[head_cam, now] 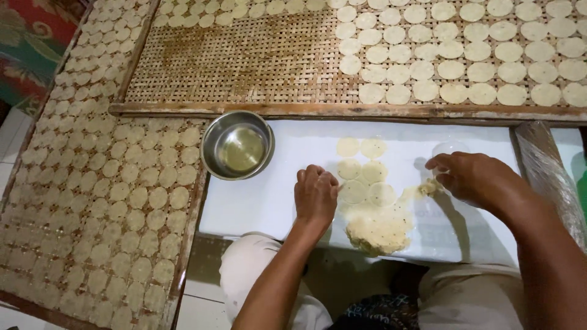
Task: Rolling out dough and cutting it into small circular pieces to be placed on a drying rack.
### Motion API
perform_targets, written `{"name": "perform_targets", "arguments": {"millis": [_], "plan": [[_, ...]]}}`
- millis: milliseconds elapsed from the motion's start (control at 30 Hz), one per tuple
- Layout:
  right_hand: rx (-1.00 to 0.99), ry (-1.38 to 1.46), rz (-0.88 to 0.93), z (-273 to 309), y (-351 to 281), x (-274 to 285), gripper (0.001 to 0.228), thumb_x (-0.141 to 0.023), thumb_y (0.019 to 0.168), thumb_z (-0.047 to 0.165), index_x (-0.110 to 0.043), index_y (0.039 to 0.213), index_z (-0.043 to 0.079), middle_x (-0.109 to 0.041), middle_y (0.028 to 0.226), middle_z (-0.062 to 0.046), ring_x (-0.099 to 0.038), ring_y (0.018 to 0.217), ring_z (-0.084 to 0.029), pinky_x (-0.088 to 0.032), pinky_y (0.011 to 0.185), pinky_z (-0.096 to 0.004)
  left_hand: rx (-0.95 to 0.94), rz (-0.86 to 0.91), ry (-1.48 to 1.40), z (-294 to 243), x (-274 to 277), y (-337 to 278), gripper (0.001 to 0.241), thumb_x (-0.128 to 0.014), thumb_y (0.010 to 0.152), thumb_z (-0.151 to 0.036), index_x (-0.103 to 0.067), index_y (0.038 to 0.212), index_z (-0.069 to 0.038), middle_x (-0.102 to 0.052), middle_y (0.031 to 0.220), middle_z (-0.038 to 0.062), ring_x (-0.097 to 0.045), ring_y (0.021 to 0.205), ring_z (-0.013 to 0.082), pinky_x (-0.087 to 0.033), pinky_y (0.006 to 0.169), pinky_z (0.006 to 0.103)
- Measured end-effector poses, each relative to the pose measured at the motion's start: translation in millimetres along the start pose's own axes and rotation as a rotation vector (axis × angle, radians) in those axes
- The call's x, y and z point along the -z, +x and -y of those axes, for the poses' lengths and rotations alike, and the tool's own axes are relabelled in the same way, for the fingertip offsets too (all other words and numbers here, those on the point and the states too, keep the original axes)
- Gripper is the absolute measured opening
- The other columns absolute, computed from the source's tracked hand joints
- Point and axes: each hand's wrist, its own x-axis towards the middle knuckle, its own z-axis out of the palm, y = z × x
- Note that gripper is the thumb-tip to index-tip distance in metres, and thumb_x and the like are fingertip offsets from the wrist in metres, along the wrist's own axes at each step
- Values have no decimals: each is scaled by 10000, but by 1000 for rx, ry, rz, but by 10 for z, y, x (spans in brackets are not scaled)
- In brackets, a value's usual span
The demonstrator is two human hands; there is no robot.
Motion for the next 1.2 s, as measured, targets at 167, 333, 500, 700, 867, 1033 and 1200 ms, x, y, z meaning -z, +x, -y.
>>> {"name": "perform_targets", "arguments": {"millis": [167, 333, 500, 700, 867, 1033, 1200], "plan": [[119, 35, -120, -118, -32, -36, 389, -644, 934, 275, -638, 1323, 287, -752, 1189, -21, -755, 997, -258, -603, 888, -411, 16, 112, -85, -38, 204, -201, 64, -746, 776, -90, -735, 840, -89, -675, 996, 106, -582, 1028, 343, -491, 879, 461], [134, 73, -102, -168, 30, -68, 399, -666, 921, 222, -636, 1318, 244, -751, 1169, -49, -756, 1026, -244, -605, 888, -399, 48, 221, -176, -50, 268, -478, 71, -670, 810, -66, -729, 847, -82, -709, 913, 108, -633, 938, 337, -531, 876, 435], [104, 16, -51, -155, 72, -49, 375, -666, 913, 114, -688, 1269, 229, -790, 1095, -51, -764, 994, -242, -610, 885, -391, -9, 296, -279, -231, 416, -556, 154, -700, 765, -67, -693, 918, -47, -716, 920, 117, -642, 950, 347, -513, 849, 458], [15, 124, -44, 46, -146, 159, 255, -629, 969, 138, -718, 1203, 191, -817, 1021, -71, -742, 912, -256, -611, 825, -413, -163, 223, -160, -175, 143, -591, 161, -627, 879, -29, -742, 984, -67, -699, 995, 132, -648, 1001, 344, -536, 844, 444], [96, 100, -90, -1, -4, 44, 293, -670, 895, 87, -735, 1164, 182, -808, 1019, -60, -769, 903, -242, -600, 802, -404, -246, 311, -155, -284, 316, -509, 207, -620, 835, -3, -717, 1014, -43, -680, 1034, 169, -662, 980, 393, -538, 823, 486], [297, 150, -284, 79, 142, -215, 256, -727, 902, 214, -742, 1157, 191, -781, 1066, -66, -768, 885, -226, -631, 786, -370, -179, 359, -160, -364, 459, -273, 318, -558, 828, 72, -633, 1117, -37, -656, 1099, 188, -669, 945, 429, -540, 793, 505], [589, 79, -401, 490, 237, -351, 386, -765, 798, 175, -774, 1178, 242, -709, 1161, -26, -700, 996, -235, -619, 822, -364, -241, 243, -335, -226, 494, 44, 338, -525, 891, 74, -638, 1169, -82, -669, 1034, 180, -670, 963, 388, -535, 849, 480]]}}
